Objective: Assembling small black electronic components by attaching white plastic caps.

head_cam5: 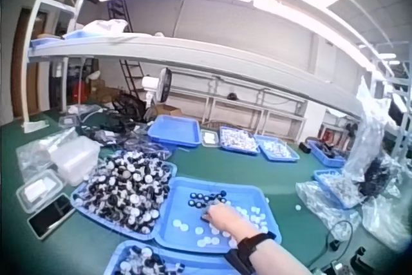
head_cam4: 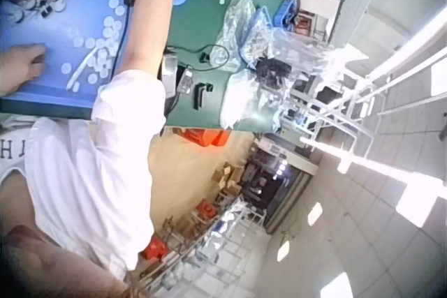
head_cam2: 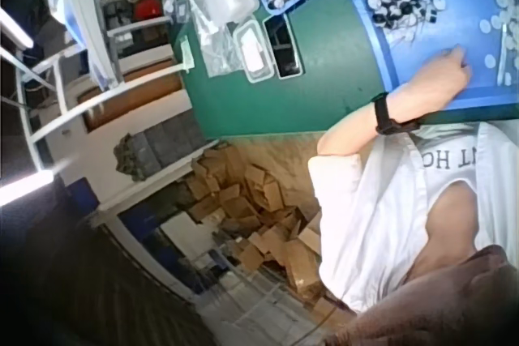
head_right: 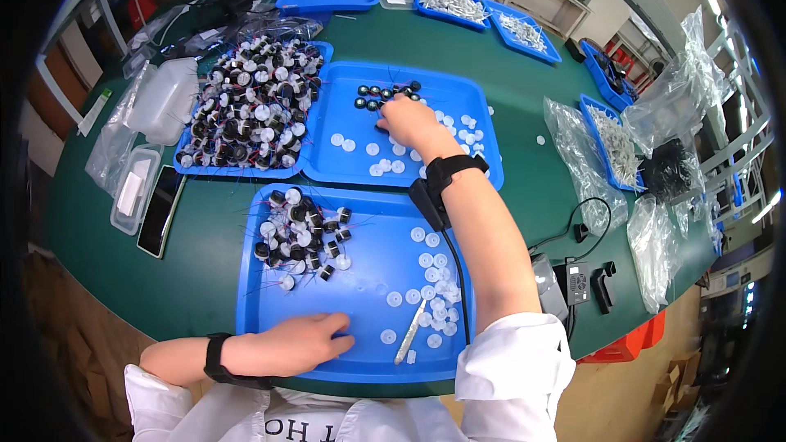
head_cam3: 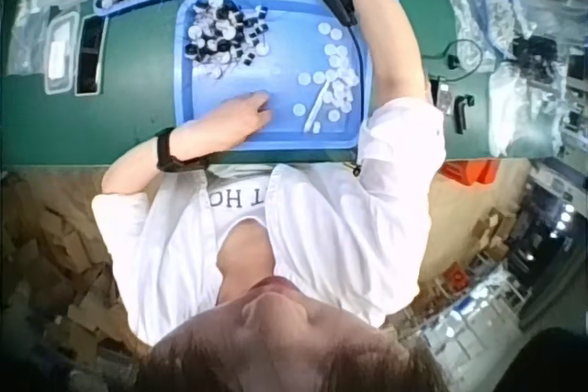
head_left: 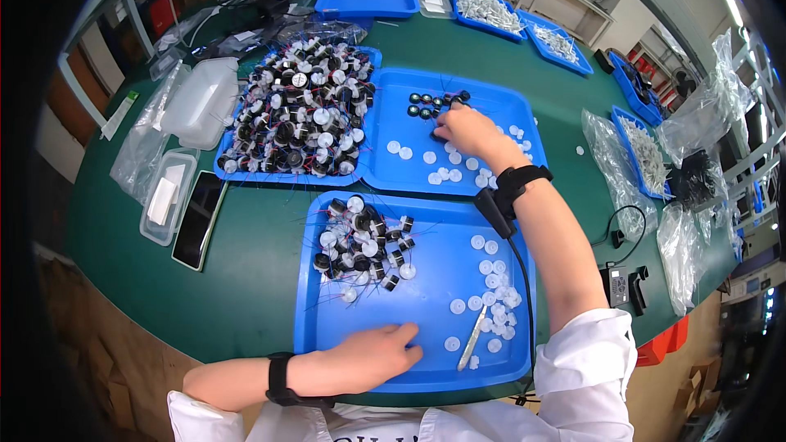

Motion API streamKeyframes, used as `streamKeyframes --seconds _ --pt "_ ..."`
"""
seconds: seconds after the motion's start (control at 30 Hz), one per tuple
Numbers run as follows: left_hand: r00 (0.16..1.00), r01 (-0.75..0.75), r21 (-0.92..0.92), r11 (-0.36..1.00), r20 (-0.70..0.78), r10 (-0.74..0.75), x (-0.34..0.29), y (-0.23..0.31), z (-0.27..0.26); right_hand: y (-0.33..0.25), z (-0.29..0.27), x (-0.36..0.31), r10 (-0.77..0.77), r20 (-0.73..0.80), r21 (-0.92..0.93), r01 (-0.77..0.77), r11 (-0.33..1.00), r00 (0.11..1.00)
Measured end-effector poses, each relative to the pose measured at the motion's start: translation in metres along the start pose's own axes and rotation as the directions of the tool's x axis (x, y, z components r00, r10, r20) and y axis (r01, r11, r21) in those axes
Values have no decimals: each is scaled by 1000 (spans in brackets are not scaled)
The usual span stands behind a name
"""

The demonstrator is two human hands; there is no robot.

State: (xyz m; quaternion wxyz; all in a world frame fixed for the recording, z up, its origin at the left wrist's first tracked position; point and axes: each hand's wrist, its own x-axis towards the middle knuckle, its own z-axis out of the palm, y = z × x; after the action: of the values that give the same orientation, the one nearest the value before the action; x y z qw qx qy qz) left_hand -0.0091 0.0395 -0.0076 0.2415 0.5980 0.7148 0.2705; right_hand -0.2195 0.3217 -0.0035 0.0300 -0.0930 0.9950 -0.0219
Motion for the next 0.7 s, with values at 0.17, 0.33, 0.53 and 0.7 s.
streamKeyframes --seconds 0.17,0.33,0.53,0.7 --pt "1000 -5 32 999 7 4 12 -2 18 10 16 -3 -64 -55 -161 55 985 996" --pt "938 140 -626 768 -164 -304 -2 -8 -32 -13 -4 -15 9 -99 -199 -28 980 995" --pt "825 -43 -837 546 -338 -453 -9 -22 -52 -18 -19 -30 37 -384 16 -33 999 923" --pt "809 -176 -888 426 -376 -451 -11 -19 -51 -33 -48 -63 226 -525 440 34 898 821"
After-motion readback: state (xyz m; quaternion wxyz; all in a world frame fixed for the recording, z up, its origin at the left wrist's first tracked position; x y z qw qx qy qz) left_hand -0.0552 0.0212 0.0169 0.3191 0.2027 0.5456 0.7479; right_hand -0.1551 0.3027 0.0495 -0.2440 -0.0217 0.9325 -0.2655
